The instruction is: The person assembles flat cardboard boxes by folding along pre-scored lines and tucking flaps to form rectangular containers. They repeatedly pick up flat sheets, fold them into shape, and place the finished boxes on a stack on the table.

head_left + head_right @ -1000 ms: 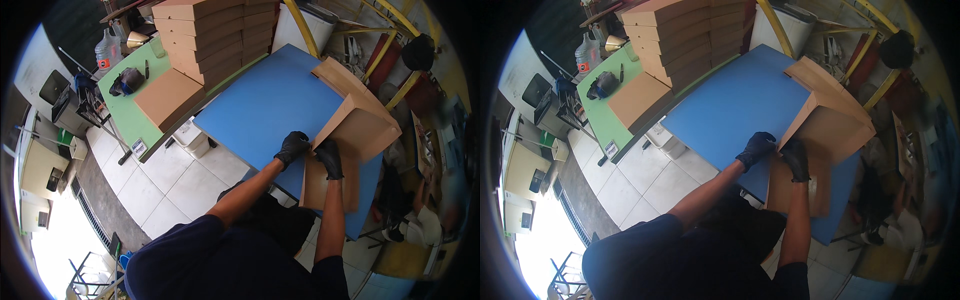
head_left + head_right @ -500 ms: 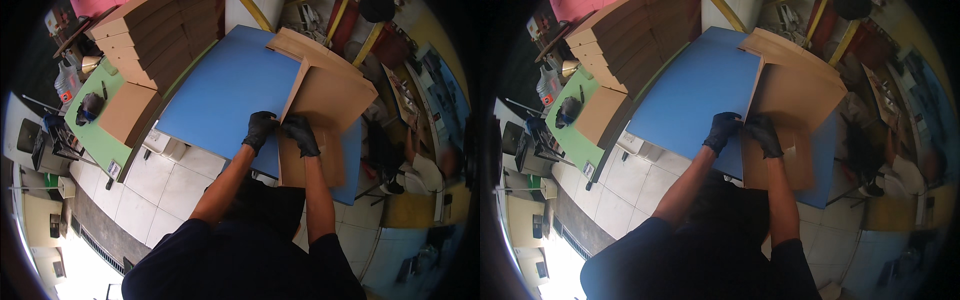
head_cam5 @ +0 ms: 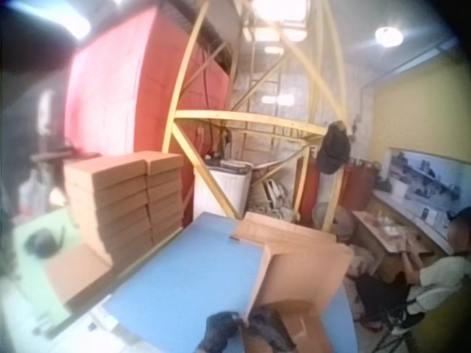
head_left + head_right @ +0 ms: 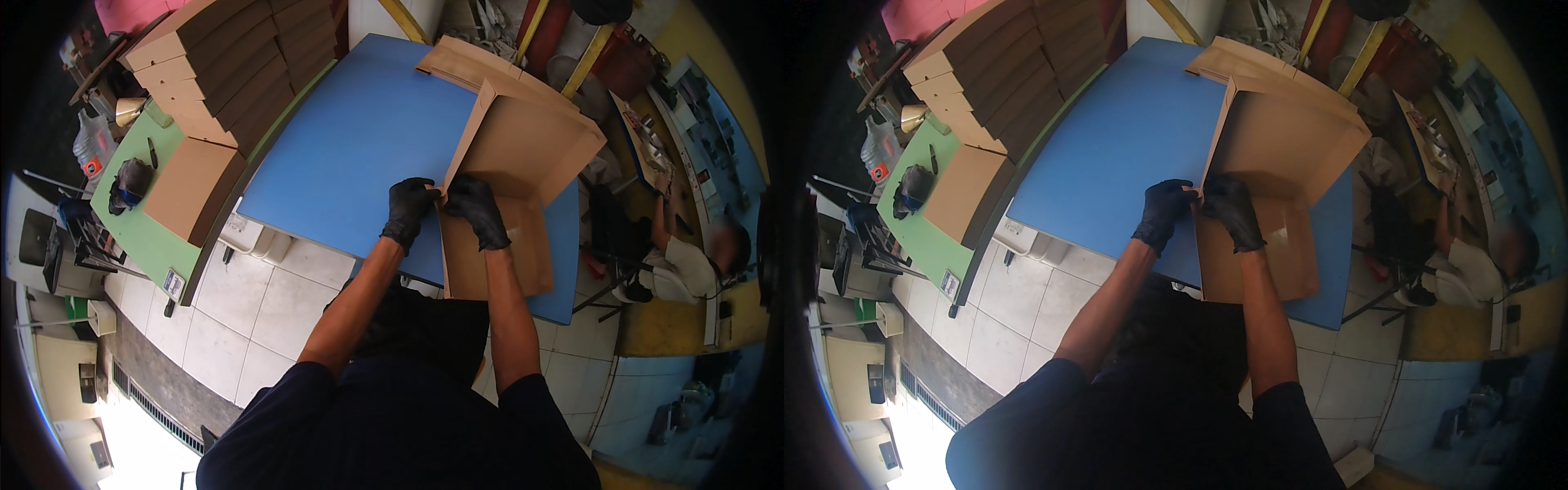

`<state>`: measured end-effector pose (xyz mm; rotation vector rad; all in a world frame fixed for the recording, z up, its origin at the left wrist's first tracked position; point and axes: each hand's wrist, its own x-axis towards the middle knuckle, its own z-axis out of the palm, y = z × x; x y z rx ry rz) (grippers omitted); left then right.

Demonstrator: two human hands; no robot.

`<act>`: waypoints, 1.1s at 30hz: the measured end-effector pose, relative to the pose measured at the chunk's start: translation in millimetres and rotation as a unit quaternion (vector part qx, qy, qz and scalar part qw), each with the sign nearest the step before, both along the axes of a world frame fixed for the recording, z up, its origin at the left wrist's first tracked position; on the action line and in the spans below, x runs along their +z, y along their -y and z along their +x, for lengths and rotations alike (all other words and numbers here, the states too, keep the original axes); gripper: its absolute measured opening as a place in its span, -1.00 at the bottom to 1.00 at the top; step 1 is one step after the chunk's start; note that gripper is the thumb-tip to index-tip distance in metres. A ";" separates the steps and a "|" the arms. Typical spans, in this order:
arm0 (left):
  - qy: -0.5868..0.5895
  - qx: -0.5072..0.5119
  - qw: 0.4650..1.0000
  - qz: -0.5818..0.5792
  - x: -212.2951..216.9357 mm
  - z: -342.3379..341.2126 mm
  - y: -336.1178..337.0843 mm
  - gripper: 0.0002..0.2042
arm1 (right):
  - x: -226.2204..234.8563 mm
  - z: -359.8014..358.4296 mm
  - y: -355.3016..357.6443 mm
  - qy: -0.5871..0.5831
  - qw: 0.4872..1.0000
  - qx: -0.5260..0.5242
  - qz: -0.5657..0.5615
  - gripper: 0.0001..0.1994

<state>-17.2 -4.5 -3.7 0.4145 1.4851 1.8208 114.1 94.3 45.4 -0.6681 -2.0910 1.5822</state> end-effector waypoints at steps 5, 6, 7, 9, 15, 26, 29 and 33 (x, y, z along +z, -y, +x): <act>-0.012 0.006 1.000 -0.010 -6.1 2.4 -5.1 -0.65 | 6.3 -5.3 14.2 0.042 0.996 -0.071 0.014 -0.93; -0.028 0.007 0.999 -0.020 -8.3 2.6 -6.4 -0.64 | 7.7 -5.5 16.7 0.056 0.994 -0.085 0.039 -0.93; -0.042 0.004 0.999 -0.026 -10.4 2.5 -7.7 -0.64 | 9.6 -5.2 17.8 0.063 0.992 -0.089 0.061 -0.93; -0.048 0.002 0.999 -0.014 -14.9 2.1 -9.4 -0.65 | 12.9 -4.8 18.6 0.066 0.989 -0.073 0.109 -0.93; -0.083 -0.014 0.996 -0.042 -18.5 2.9 -6.5 -0.76 | 11.7 -5.3 16.5 0.067 0.991 -0.084 0.078 -0.88; -0.267 -0.046 0.957 -0.106 22.1 -7.1 4.8 -0.66 | -7.6 -1.2 7.2 -0.036 0.996 -0.077 -0.002 -0.89; -0.277 -0.070 0.953 -0.103 28.8 -9.3 6.3 -0.63 | -14.3 -0.3 8.1 -0.062 0.994 -0.049 0.071 -0.89; -0.359 -0.083 0.923 -0.109 38.0 -2.7 10.4 -0.56 | -24.8 -2.4 8.2 -0.054 0.991 -0.077 -0.099 -0.85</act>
